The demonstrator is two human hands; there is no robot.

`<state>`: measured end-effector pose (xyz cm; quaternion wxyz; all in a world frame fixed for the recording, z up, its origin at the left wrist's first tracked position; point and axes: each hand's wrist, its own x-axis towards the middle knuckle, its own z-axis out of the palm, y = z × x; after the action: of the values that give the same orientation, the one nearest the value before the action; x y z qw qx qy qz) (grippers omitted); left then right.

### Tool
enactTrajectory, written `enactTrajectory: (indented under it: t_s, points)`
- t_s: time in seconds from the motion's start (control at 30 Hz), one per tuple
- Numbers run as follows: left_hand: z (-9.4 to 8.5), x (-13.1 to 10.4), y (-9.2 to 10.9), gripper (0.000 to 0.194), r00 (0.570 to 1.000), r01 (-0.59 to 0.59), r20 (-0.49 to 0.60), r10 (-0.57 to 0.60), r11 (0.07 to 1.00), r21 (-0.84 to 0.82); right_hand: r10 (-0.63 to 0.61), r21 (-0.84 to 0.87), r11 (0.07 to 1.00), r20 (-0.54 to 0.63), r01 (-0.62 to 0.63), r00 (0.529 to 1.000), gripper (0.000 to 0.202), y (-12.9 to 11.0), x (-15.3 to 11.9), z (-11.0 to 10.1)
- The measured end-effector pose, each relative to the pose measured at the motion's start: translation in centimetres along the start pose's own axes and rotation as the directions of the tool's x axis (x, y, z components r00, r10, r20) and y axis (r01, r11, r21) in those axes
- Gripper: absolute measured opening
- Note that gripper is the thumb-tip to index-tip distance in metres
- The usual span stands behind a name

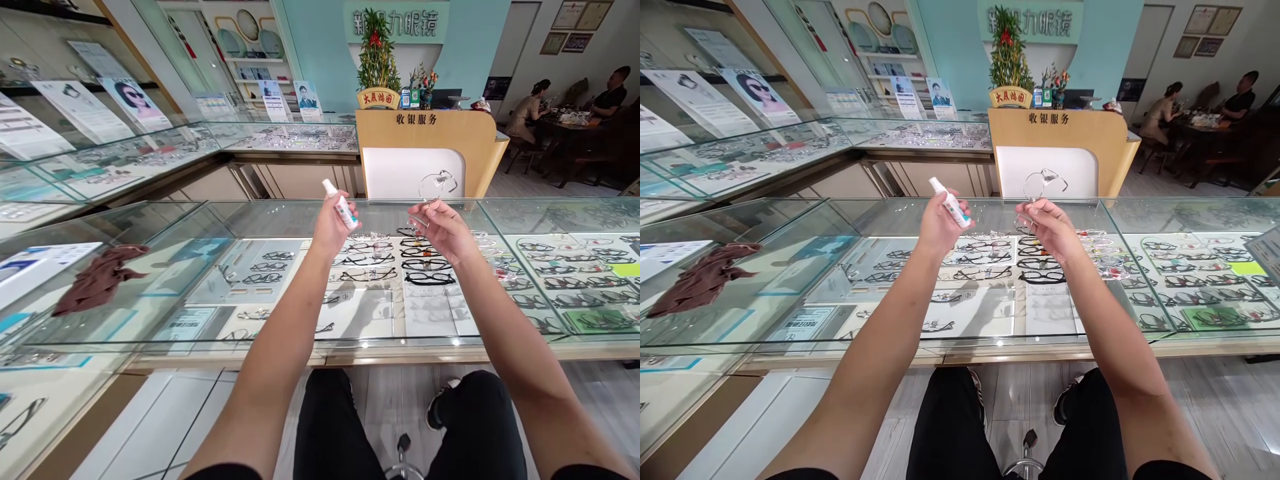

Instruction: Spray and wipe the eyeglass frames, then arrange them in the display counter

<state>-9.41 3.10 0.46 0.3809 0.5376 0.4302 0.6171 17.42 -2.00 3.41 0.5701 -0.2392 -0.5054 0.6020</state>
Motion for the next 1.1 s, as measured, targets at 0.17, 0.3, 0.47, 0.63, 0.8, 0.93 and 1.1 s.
enactTrajectory:
  t_s: [0.17,0.3,0.47,0.63,0.8,0.93,1.1]
  points:
    - [2.3,-2.9,2.7,0.082,0.964,0.016,0.263,-0.035,0.997,0.072,0.024,-0.056,0.998,0.016,-0.023,1.000,0.040,0.6,-0.2,0.9]
    - [3.2,-3.9,4.0,0.085,0.944,0.119,0.312,-0.110,0.993,-0.010,0.046,-0.111,0.993,0.060,-0.039,0.997,0.043,1.3,-0.2,1.3]
    - [3.9,-3.8,3.3,0.087,0.923,0.165,0.373,-0.096,0.974,-0.157,0.083,-0.196,0.979,0.106,-0.061,0.991,0.047,2.0,-0.1,1.2]
    - [4.2,-3.7,1.7,0.076,0.955,-0.042,0.293,0.034,0.999,0.023,0.102,-0.250,0.966,0.141,-0.065,0.985,0.044,2.3,-0.3,1.6]
    - [4.2,-4.0,1.4,0.076,0.950,-0.117,0.299,0.086,0.989,0.088,0.128,-0.225,0.971,0.220,-0.077,0.967,0.042,2.5,-0.7,2.2]
    - [4.5,-3.7,2.0,0.084,0.938,0.069,0.346,-0.035,0.994,-0.087,0.133,-0.156,0.982,0.160,-0.108,0.978,0.040,2.6,-0.6,2.0]
    - [4.4,-3.6,2.2,0.086,0.927,0.059,0.373,-0.036,0.997,-0.050,0.111,0.044,0.992,0.060,-0.114,0.992,0.041,2.7,0.1,1.2]
